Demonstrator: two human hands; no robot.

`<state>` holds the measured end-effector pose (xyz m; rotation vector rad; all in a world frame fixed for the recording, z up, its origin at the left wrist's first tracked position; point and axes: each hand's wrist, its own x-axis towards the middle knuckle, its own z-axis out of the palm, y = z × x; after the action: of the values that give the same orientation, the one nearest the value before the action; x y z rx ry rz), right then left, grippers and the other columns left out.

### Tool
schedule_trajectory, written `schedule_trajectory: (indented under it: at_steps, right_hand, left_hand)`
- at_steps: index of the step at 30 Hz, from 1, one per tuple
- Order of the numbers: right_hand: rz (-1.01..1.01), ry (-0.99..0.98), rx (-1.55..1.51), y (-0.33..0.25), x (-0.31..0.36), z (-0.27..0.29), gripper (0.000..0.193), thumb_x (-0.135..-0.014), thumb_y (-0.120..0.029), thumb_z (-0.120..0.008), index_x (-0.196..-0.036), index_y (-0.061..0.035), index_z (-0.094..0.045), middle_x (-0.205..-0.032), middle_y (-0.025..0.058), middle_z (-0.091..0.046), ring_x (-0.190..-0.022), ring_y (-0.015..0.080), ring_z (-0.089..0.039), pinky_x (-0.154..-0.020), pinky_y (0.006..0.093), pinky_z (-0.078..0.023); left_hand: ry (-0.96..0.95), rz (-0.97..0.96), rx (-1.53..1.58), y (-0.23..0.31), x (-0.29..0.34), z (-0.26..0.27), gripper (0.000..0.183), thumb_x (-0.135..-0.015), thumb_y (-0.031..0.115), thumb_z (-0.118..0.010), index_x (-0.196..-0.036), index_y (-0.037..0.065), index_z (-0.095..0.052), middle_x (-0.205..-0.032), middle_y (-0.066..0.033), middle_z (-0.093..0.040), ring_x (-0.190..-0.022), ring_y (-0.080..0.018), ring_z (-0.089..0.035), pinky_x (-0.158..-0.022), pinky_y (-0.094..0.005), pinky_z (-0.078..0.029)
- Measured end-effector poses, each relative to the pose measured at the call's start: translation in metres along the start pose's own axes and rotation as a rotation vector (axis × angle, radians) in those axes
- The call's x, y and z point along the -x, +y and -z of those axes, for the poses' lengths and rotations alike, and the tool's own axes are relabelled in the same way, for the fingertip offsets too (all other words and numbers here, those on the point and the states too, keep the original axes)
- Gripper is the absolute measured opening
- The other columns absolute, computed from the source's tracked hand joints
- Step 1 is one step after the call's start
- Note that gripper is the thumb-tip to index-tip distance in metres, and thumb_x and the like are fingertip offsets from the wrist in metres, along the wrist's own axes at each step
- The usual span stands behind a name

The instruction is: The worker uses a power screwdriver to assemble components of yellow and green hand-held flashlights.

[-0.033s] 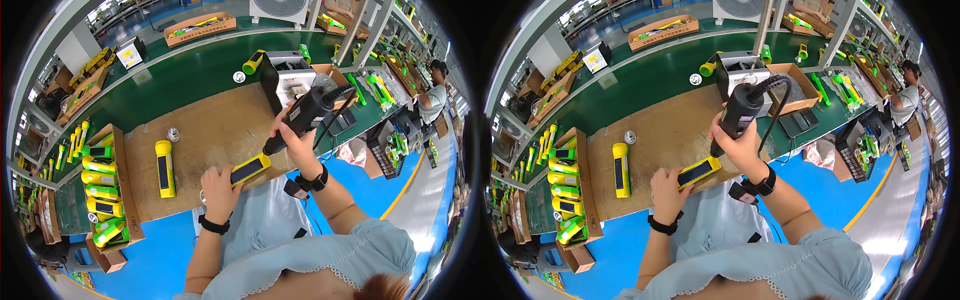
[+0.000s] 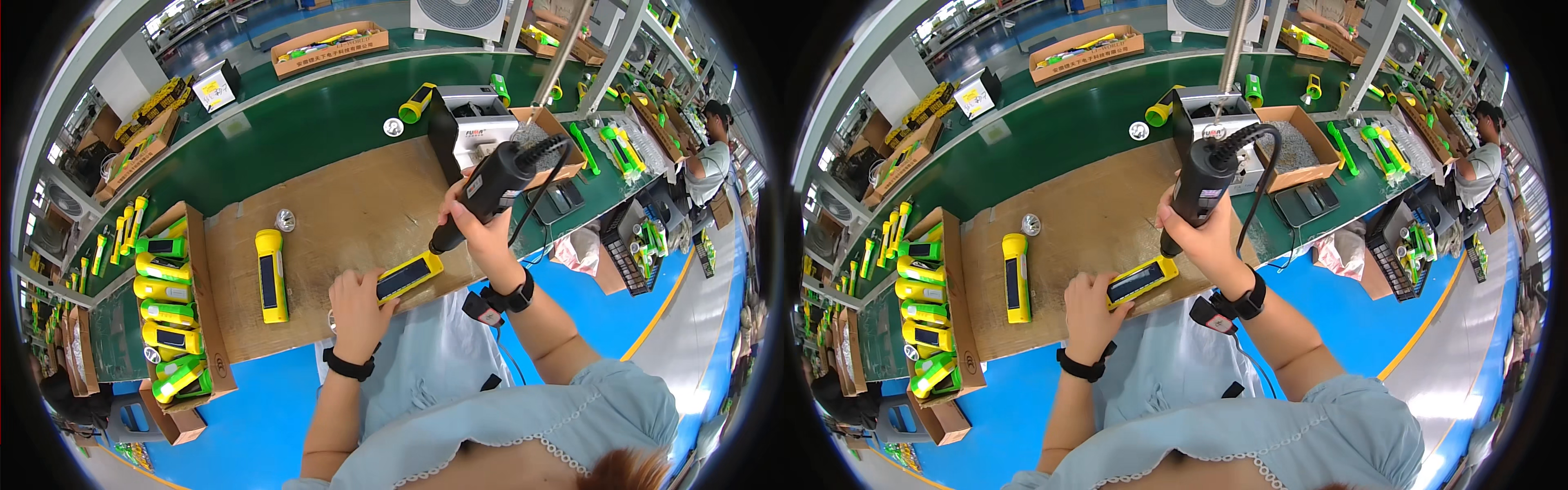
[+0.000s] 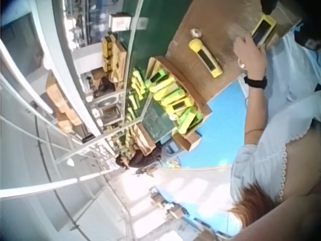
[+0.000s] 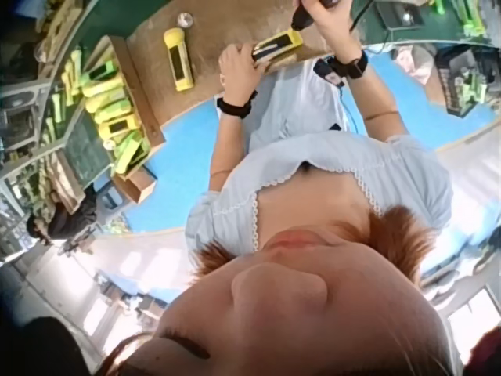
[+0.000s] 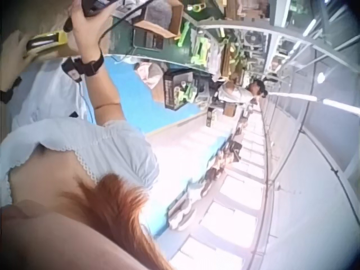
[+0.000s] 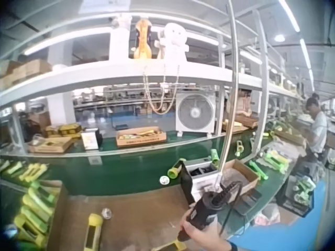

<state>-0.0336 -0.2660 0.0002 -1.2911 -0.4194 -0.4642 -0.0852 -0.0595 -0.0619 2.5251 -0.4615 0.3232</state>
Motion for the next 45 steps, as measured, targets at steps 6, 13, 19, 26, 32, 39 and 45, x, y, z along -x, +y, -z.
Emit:
schedule_trajectory:
  at_steps: [6, 13, 19, 26, 32, 39, 45]
  right_hand:
    - [-0.111, 0.037, 0.03, 0.011, -0.013, -0.007, 0.041, -0.08, 0.001, -0.058, -0.116, 0.0018, -0.037, -0.071, 0.0107, -0.056, -0.061, 0.0177, -0.057, -0.058, 0.0315, -0.048]
    - [-0.124, 0.019, 0.003, 0.021, -0.016, -0.01, 0.036, -0.072, 0.006, -0.064, -0.101, -0.004, -0.045, -0.072, 0.0039, -0.058, -0.06, 0.0117, -0.058, -0.054, 0.028, -0.049]
    - [-0.122, 0.018, 0.093, 0.028, -0.017, -0.011, 0.043, -0.071, 0.005, -0.065, -0.108, -0.0035, -0.044, -0.073, 0.003, -0.057, -0.062, 0.0107, -0.058, -0.056, 0.0265, -0.049]
    - [0.102, 0.124, -0.133, -0.017, -0.016, 0.02, 0.046, -0.078, -0.001, -0.06, -0.119, 0.0002, -0.038, -0.069, 0.011, -0.058, -0.059, 0.0179, -0.058, -0.058, 0.0301, -0.049]
    - [0.441, 0.402, 0.157, -0.052, -0.056, 0.08, 0.047, -0.079, -0.003, -0.064, -0.118, 0.0035, -0.04, -0.07, 0.0102, -0.057, -0.061, 0.0179, -0.059, -0.058, 0.0309, -0.049]
    - [0.407, 0.352, 0.203, -0.017, -0.104, 0.095, 0.043, -0.08, 0.003, -0.06, -0.117, 0.0035, -0.039, -0.071, 0.0126, -0.058, -0.059, 0.0208, -0.058, -0.057, 0.0329, -0.05]
    - [0.258, 0.359, 0.294, -0.007, -0.119, 0.098, 0.035, -0.076, -0.003, -0.068, -0.097, -0.0044, -0.04, -0.07, 0.0064, -0.057, -0.054, 0.0142, -0.059, -0.051, 0.0285, -0.049]
  left_hand:
    - [-0.106, 0.065, 0.011, -0.002, -0.008, 0.002, 0.05, -0.06, 0.019, -0.082, -0.105, 0.011, -0.061, -0.091, -0.0099, -0.05, -0.09, -0.0296, -0.049, -0.078, -0.0405, -0.039]
    - [-0.068, 0.036, 0.016, -0.005, -0.009, 0.003, 0.046, -0.061, 0.02, -0.081, -0.101, 0.011, -0.061, -0.089, -0.0108, -0.051, -0.088, -0.0306, -0.049, -0.077, -0.0407, -0.038]
    - [-0.062, 0.013, 0.01, -0.008, -0.01, 0.001, 0.045, -0.062, 0.019, -0.08, -0.101, 0.009, -0.061, -0.088, -0.011, -0.051, -0.087, -0.0312, -0.05, -0.077, -0.0411, -0.039]
    - [-0.12, 0.05, 0.025, -0.001, -0.012, 0.004, 0.046, -0.062, 0.017, -0.08, -0.103, 0.011, -0.06, -0.091, -0.0107, -0.05, -0.088, -0.0305, -0.05, -0.076, -0.0408, -0.04]
    - [-0.101, 0.01, 0.031, 0.003, -0.011, 0.003, 0.044, -0.063, 0.017, -0.08, -0.102, 0.011, -0.059, -0.091, -0.0112, -0.05, -0.088, -0.031, -0.049, -0.076, -0.0413, -0.039]
    - [-0.103, 0.046, -0.001, 0.004, -0.011, 0.007, 0.044, -0.063, 0.018, -0.079, -0.102, 0.01, -0.06, -0.091, -0.0111, -0.05, -0.088, -0.0313, -0.048, -0.078, -0.0417, -0.039]
    - [-0.089, 0.051, -0.007, 0.006, -0.01, 0.007, 0.044, -0.062, 0.019, -0.079, -0.1, 0.008, -0.06, -0.089, -0.0124, -0.05, -0.088, -0.0329, -0.048, -0.078, -0.0418, -0.039]
